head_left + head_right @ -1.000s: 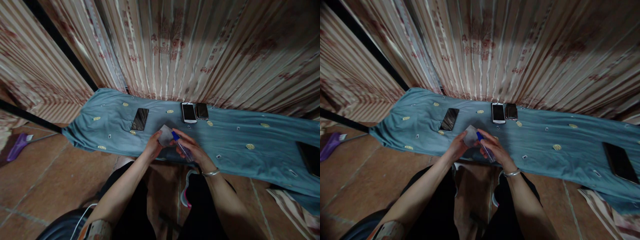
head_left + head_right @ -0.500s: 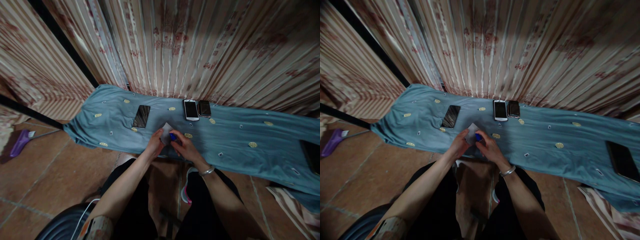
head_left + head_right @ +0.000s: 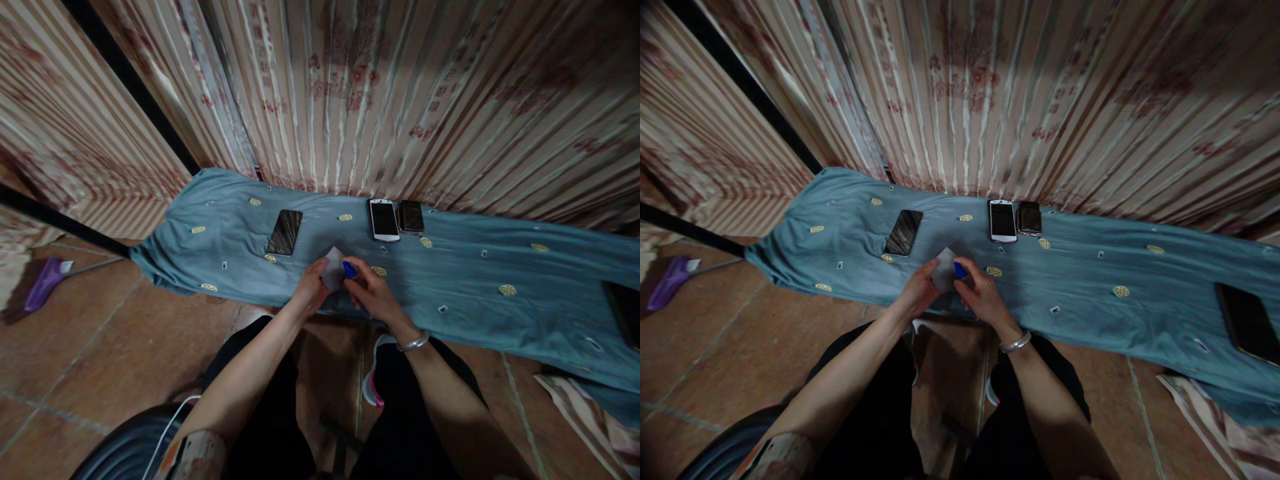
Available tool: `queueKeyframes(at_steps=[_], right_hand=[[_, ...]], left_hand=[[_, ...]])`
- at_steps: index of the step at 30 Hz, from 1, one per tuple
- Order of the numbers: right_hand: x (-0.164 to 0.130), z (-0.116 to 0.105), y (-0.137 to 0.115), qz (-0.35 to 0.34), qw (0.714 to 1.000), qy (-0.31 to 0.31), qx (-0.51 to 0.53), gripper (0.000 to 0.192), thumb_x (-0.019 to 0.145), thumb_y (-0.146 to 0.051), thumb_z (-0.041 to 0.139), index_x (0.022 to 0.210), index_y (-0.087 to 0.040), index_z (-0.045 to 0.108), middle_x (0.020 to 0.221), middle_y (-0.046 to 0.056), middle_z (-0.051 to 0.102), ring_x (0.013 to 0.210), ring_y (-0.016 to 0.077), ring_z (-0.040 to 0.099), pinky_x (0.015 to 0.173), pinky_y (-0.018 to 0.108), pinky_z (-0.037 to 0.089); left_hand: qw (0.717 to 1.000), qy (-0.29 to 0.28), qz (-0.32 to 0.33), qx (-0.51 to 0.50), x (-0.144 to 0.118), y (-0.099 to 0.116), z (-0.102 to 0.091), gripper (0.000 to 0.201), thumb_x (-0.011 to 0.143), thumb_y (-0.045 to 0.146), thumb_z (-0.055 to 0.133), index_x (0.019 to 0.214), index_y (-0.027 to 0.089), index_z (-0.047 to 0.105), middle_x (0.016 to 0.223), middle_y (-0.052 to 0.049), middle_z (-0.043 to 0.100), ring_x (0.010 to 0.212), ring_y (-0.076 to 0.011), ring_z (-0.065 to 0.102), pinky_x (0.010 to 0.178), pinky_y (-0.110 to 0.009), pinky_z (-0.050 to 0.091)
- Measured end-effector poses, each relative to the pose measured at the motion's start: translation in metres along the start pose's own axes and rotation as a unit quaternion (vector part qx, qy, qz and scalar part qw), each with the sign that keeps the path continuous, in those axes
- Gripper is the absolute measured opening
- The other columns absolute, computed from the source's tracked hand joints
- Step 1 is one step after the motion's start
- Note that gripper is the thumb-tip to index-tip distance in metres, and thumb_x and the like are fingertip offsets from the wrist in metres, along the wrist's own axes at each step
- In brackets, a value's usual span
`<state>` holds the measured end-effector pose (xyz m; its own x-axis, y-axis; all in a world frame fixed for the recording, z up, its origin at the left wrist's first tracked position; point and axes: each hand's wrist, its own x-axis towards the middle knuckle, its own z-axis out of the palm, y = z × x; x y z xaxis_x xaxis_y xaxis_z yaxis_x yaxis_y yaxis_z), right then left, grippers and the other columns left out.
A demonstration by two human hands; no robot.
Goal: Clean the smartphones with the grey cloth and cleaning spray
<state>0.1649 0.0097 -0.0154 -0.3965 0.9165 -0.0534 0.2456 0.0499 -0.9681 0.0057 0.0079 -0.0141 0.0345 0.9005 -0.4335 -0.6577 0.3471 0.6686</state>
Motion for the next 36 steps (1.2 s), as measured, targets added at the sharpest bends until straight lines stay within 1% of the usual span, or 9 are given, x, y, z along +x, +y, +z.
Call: queueKeyframes(at_steps=[11, 15, 18, 21, 24, 28, 31, 34, 36], right_hand=[[-0.005, -0.009, 0.004, -0.013, 1.0, -0.003, -0.007, 0.052, 0.089, -0.035, 0.056, 0.139, -0.028, 0.045, 0.057, -0.009, 0.055, 0.042, 0.0109, 0.052, 0.044, 0.023, 0.045], [-0.008, -0.024, 0.007, -0.038, 0.992, 0.049, -0.107, 0.061, 0.091, -0.036, 0.05, 0.149, -0.026, 0.034, 0.091, 0.002, 0.071, 0.057, 0.0152, 0.062, 0.061, 0.032, 0.055], [-0.005, -0.037, 0.019, -0.061, 0.954, 0.104, -0.274, 0.068, 0.088, -0.026, 0.046, 0.152, -0.014, 0.027, 0.126, 0.017, 0.064, 0.095, 0.0271, 0.067, 0.09, 0.045, 0.052], [0.002, -0.045, 0.033, -0.02, 0.905, 0.119, -0.407, 0.067, 0.086, -0.022, 0.046, 0.148, -0.001, 0.032, 0.119, 0.025, 0.066, 0.108, 0.0363, 0.063, 0.094, 0.053, 0.049], [0.008, -0.046, 0.038, -0.039, 0.887, 0.154, -0.433, 0.06, 0.087, -0.021, 0.046, 0.143, -0.004, 0.04, 0.126, 0.024, 0.063, 0.117, 0.0358, 0.059, 0.101, 0.053, 0.045], [0.011, -0.037, 0.03, -0.099, 0.931, 0.198, -0.288, 0.043, 0.095, -0.034, 0.038, 0.128, -0.015, 0.057, 0.132, 0.017, 0.061, 0.125, 0.03, 0.054, 0.108, 0.051, 0.04], [0.011, -0.02, 0.022, -0.022, 0.988, 0.129, -0.078, 0.037, 0.092, -0.05, 0.046, 0.104, -0.024, 0.07, 0.106, 0.009, 0.073, 0.103, 0.0269, 0.066, 0.095, 0.046, 0.051], [0.013, -0.002, 0.019, 0.077, 0.985, 0.07, 0.14, 0.035, 0.077, -0.06, 0.064, 0.076, -0.025, 0.071, 0.078, 0.004, 0.072, 0.076, 0.0233, 0.065, 0.066, 0.036, 0.054], [0.014, 0.007, 0.017, 0.079, 0.977, 0.079, 0.18, 0.033, 0.067, -0.056, 0.075, 0.071, -0.024, 0.07, 0.072, 0.002, 0.07, 0.069, 0.0199, 0.063, 0.063, 0.032, 0.052]], left_hand=[[1.0, -0.005, -0.023, -0.006, -0.003, -0.001, 0.005, 0.017, 0.088, 0.027, 0.057, 0.086, 0.014, 0.066, 0.075, -0.006, 0.067, 0.066, -0.016, 0.06, 0.065, -0.03, 0.051], [0.999, 0.031, -0.025, -0.017, -0.004, 0.003, 0.008, 0.021, 0.093, 0.023, 0.049, 0.086, 0.014, 0.066, 0.075, -0.005, 0.068, 0.065, -0.015, 0.061, 0.067, -0.031, 0.053], [0.998, 0.055, -0.025, -0.025, -0.004, 0.005, 0.006, 0.024, 0.094, 0.02, 0.046, 0.084, 0.015, 0.066, 0.073, -0.004, 0.068, 0.064, -0.0142, 0.061, 0.069, -0.032, 0.054], [0.998, 0.057, -0.027, -0.02, -0.003, 0.005, 0.002, 0.021, 0.092, 0.019, 0.049, 0.081, 0.014, 0.066, 0.07, -0.004, 0.067, 0.063, -0.014, 0.062, 0.069, -0.031, 0.055], [0.999, 0.043, -0.031, -0.009, -0.004, 0.004, -0.001, 0.016, 0.09, 0.02, 0.053, 0.082, 0.014, 0.066, 0.069, -0.003, 0.067, 0.066, -0.0148, 0.064, 0.069, -0.03, 0.055], [1.0, 0.011, -0.025, 0.01, -0.005, 0.003, -0.004, 0.013, 0.087, 0.022, 0.059, 0.084, 0.014, 0.068, 0.068, -0.004, 0.067, 0.066, -0.0149, 0.064, 0.061, -0.025, 0.052], [1.0, -0.016, -0.022, 0.013, -0.006, 0.004, -0.002, 0.015, 0.085, 0.025, 0.062, 0.086, 0.012, 0.069, 0.073, -0.006, 0.069, 0.065, -0.0152, 0.064, 0.058, -0.025, 0.051], [0.999, -0.03, -0.011, 0.016, -0.006, 0.006, -0.001, 0.018, 0.08, 0.028, 0.069, 0.087, 0.012, 0.07, 0.075, -0.006, 0.07, 0.063, -0.0149, 0.063, 0.059, -0.026, 0.051], [0.999, -0.034, 0.005, 0.024, -0.005, 0.006, 0.0, 0.021, 0.076, 0.031, 0.073, 0.085, 0.012, 0.07, 0.073, -0.005, 0.07, 0.061, -0.0138, 0.062, 0.059, -0.025, 0.05]])
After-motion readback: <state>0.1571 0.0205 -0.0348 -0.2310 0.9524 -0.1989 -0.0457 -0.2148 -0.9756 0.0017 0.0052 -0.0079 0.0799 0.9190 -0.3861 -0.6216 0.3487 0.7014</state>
